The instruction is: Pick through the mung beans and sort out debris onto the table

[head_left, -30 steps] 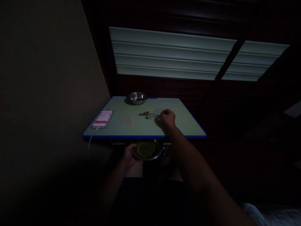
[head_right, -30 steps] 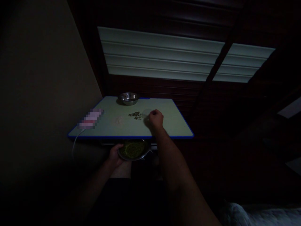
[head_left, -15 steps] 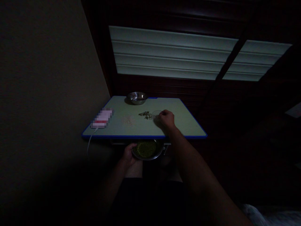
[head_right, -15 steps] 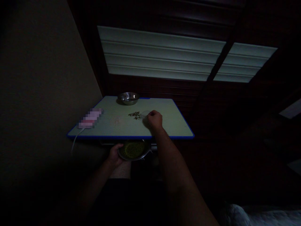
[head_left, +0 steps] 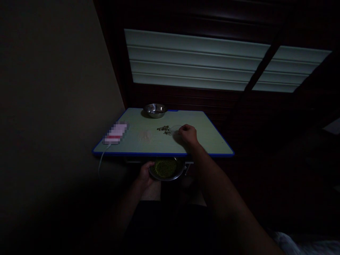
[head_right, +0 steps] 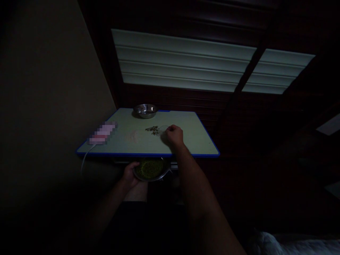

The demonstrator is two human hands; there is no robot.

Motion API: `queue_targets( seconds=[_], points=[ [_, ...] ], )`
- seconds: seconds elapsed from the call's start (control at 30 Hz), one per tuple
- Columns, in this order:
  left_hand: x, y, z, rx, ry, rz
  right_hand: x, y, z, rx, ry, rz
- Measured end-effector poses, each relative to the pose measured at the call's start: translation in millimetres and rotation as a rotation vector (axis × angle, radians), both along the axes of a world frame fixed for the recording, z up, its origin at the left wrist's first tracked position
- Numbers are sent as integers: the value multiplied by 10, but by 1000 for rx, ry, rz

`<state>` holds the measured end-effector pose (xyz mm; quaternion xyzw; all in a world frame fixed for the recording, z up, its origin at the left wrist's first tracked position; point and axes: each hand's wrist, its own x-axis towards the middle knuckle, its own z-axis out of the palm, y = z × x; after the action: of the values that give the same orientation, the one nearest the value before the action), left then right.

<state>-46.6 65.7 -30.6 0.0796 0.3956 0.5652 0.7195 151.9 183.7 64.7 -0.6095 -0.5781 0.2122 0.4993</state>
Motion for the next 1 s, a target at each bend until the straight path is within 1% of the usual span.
queue_targets(
  seconds=[0.27,0.67,0.87,1.0],
  points=[
    [-1,7,7,-4,-30,-24,-1,26,-35,-13,22,39],
    [-29,27,-78,28,10,-34,-7,34,-56,-7,42,96],
    [-20,20,-45,5,13,-28,-7,31,-58,-20,39,135],
    [-13,12,-26,19,23,-26,-5,37,-65,10,33,139]
  ],
)
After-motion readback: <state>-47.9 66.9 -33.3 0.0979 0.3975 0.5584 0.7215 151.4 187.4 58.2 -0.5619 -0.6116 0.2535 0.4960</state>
